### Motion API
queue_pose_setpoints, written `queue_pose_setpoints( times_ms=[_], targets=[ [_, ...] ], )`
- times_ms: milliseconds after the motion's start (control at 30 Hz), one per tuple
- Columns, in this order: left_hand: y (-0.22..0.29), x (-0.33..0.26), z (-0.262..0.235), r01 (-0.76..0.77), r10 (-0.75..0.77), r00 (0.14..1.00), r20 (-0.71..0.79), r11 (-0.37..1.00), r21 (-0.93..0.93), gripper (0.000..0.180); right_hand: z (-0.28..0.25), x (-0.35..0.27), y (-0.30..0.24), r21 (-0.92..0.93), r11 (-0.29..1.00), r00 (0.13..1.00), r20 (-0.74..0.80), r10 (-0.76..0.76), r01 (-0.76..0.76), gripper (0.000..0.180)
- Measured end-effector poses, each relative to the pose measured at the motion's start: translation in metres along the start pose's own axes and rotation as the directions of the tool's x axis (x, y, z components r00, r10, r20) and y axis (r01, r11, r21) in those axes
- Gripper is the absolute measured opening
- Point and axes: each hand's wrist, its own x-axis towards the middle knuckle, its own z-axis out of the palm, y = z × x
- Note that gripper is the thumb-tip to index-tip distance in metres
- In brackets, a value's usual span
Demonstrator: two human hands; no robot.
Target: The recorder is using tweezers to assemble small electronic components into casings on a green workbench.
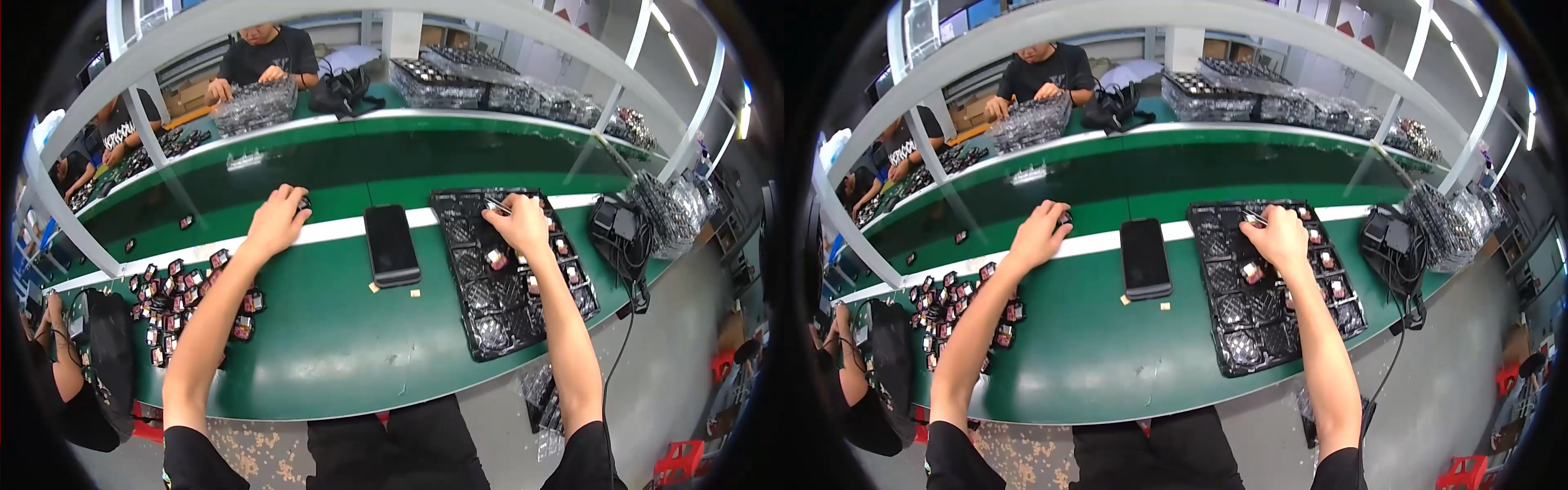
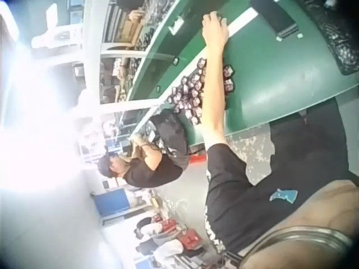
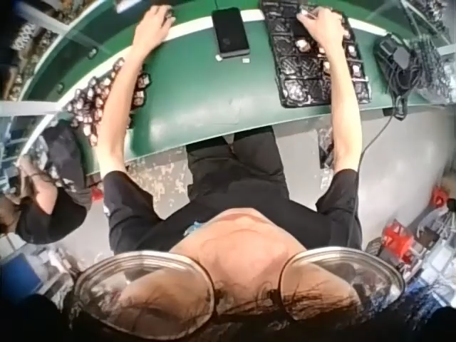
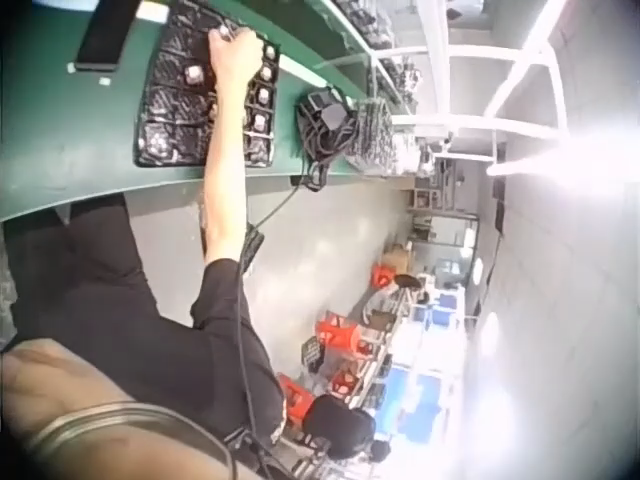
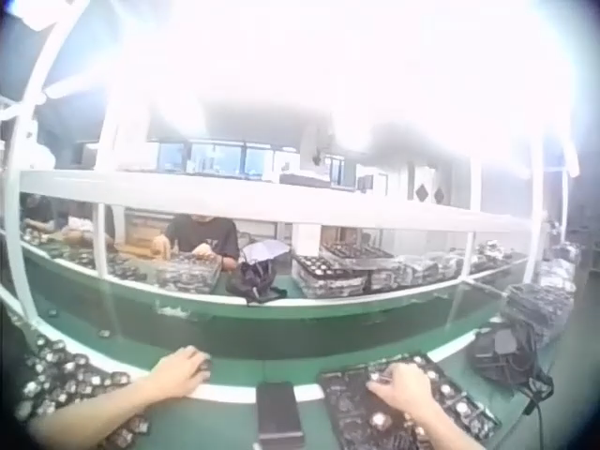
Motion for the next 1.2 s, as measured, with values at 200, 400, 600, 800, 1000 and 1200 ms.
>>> queue_pose_setpoints(
  times_ms=[200,400,600,800,1000,1200],
  targets=[
    [-0.032,0.002,0.026,0.002,-0.018,0.992,-0.122,0.991,-0.131,0.04,0.028,0.009,0.005,0.04,0.999,0.998,0.055,0.031,-0.033,0.054],
    [0.015,-0.044,0.005,-0.138,0.119,0.99,-0.073,0.914,-0.382,0.055,-0.016,-0.051,-0.05,0.403,0.911,0.982,0.123,-0.145,0.084,0.041],
    [0.093,-0.125,-0.045,-0.282,0.418,0.868,0.268,0.86,-0.425,0.058,-0.007,-0.113,-0.101,0.744,0.664,0.907,0.323,-0.27,-0.067,0.036],
    [0.102,-0.143,-0.06,-0.333,0.457,0.885,0.091,0.757,-0.563,0.073,-0.016,-0.135,-0.163,0.806,0.592,0.852,0.308,-0.424,0.004,0.027],
    [0.107,-0.145,-0.042,-0.235,0.342,0.931,0.129,0.83,-0.505,0.073,0.01,-0.162,-0.151,0.821,0.537,0.876,0.392,-0.282,-0.194,0.025],
    [0.107,-0.156,-0.044,-0.209,0.293,0.949,0.115,0.86,-0.467,0.066,0.005,-0.177,-0.152,0.819,0.521,0.871,0.42,-0.255,-0.242,0.017]
  ],
)
